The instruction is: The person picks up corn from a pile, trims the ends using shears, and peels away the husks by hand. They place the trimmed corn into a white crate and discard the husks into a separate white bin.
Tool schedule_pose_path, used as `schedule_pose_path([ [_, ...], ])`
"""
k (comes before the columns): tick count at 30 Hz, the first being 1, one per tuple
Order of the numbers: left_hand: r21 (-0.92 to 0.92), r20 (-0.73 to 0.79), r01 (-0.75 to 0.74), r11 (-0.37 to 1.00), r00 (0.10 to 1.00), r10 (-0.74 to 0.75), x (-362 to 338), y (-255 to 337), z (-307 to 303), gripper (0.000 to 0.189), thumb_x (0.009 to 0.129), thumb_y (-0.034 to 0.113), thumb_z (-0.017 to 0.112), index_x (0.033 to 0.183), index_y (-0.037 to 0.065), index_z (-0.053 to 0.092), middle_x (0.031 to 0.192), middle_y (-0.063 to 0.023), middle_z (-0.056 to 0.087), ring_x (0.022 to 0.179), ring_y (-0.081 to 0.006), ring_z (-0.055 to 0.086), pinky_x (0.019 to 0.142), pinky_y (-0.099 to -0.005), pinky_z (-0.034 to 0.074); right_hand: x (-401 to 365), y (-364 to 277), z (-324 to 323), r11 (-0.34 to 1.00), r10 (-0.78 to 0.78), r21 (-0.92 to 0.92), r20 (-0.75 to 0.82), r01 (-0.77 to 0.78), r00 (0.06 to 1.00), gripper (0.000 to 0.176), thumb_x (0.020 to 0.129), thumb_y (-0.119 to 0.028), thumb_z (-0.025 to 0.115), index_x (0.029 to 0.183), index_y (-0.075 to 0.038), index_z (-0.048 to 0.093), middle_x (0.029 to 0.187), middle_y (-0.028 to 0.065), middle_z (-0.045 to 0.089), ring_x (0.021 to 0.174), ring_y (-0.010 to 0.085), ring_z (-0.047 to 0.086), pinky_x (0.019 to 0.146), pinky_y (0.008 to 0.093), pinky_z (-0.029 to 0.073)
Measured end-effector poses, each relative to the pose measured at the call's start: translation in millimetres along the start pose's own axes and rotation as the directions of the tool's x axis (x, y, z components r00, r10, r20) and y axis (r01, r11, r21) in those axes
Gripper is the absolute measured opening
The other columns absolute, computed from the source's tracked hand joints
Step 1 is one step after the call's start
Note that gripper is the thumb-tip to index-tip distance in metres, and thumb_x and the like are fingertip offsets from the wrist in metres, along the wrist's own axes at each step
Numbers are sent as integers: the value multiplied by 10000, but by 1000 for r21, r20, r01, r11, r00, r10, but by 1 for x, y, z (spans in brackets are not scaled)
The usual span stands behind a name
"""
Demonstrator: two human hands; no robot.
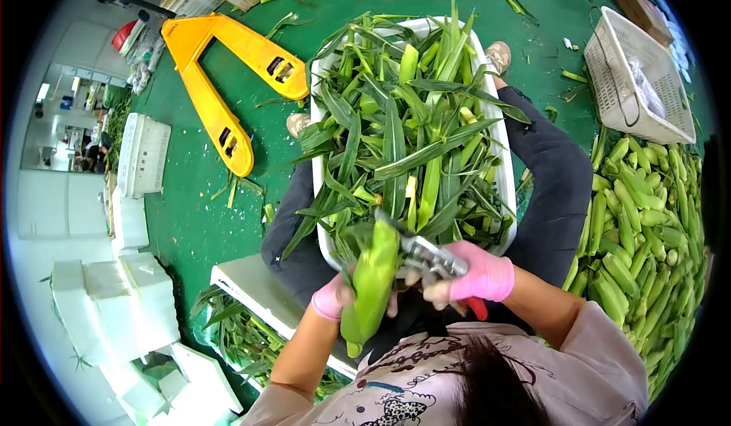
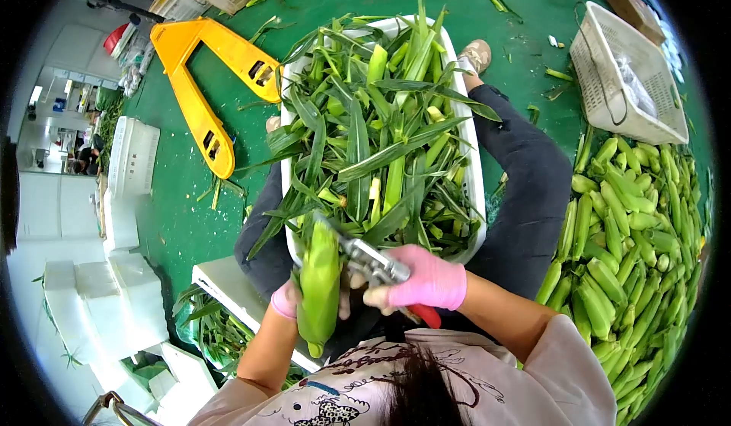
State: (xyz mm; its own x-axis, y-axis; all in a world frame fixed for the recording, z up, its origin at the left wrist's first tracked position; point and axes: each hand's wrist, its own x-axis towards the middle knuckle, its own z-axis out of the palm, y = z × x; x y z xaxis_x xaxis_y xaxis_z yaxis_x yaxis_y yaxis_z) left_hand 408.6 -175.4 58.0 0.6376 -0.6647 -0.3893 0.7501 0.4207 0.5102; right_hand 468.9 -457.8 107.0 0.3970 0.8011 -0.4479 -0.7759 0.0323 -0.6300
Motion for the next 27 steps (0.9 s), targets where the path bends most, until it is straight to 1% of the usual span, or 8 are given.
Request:
schedule_pose_path([
  [4, 50, -176, -48, 998, 983, 56, 7, 8, 15, 962, 802, 584, 721, 1438, -49, 376, 1198, -295, 613, 1080, -398, 650, 960, -476, 522, 5, 25, 3, 980, -123, 131, -185, 148, 975, 360, 851, -169, 734, 1133, 25, 624, 819, 45, 634, 668, 134, 609, 644, 274, 505],
  [9, 9, -180, -195, 981, 965, 193, 16, 8, 22, 863, 749, 710, 673, 1310, 72, 518, 964, -180, 625, 853, -303, 656, 722, -419, 562, 10, 53, -7, 749, -234, 486, -441, 450, 866, 463, 887, -173, 639, 1295, -14, 488, 870, 69, 595, 795, 179, 612, 730, 325, 519],
  [12, 39, -265, -353, 935, 898, 351, 17, 8, 16, 867, 732, 683, 723, 1323, 87, 503, 980, -120, 600, 841, -261, 633, 693, -386, 552, -9, 47, -9, 969, -235, 0, -295, 246, 926, 593, 867, -248, 697, 1354, -31, 437, 961, 48, 552, 856, 143, 555, 803, 303, 480],
  [16, 289, -288, -321, 902, 869, 402, 14, 15, 14, 868, 736, 614, 770, 1337, 57, 483, 1093, -100, 600, 955, -238, 623, 770, -388, 554, 1, 62, 3, 748, -313, -652, -179, 126, 933, 848, 759, -389, 801, 1388, 15, 402, 1145, 177, 573, 1030, 286, 586, 927, 363, 476],
  [21, 315, -392, -266, 911, 838, 380, 15, 13, 30, 830, 786, 449, 754, 1403, 6, 421, 1200, -130, 614, 1053, -249, 628, 924, -376, 516, 31, 54, 10, 889, -279, -409, -128, 206, 952, 950, 779, -282, 836, 1460, 64, 271, 1304, 168, 511, 1179, 221, 525, 1053, 365, 412],
  [22, 272, -407, -254, 928, 844, 350, 13, 11, 30, 813, 802, 403, 748, 1416, -4, 405, 1196, -144, 620, 1055, -259, 631, 940, -380, 508, 39, 55, 12, 844, -435, -414, -160, 340, 886, 858, 780, -268, 828, 1420, 52, 355, 1208, 144, 580, 1105, 212, 575, 983, 373, 465],
  [24, 211, -401, -232, 950, 865, 300, 12, 6, 27, 804, 837, 373, 686, 1459, -20, 362, 1244, -132, 598, 1102, -238, 604, 986, -370, 482, 39, 39, 11, 721, -408, -682, -273, 124, 872, 704, 765, -297, 828, 1317, 16, 523, 1059, 138, 674, 977, 221, 665, 889, 362, 532],
  [27, 283, -336, -255, 925, 876, 345, 17, 7, 25, 770, 831, 449, 715, 1384, -8, 436, 1161, -120, 619, 1021, -231, 616, 910, -352, 502, 38, 45, 13, 921, -318, -335, -346, 200, 883, 437, 804, -175, 799, 1165, 5, 630, 886, 45, 669, 788, 110, 632, 739, 258, 533],
])
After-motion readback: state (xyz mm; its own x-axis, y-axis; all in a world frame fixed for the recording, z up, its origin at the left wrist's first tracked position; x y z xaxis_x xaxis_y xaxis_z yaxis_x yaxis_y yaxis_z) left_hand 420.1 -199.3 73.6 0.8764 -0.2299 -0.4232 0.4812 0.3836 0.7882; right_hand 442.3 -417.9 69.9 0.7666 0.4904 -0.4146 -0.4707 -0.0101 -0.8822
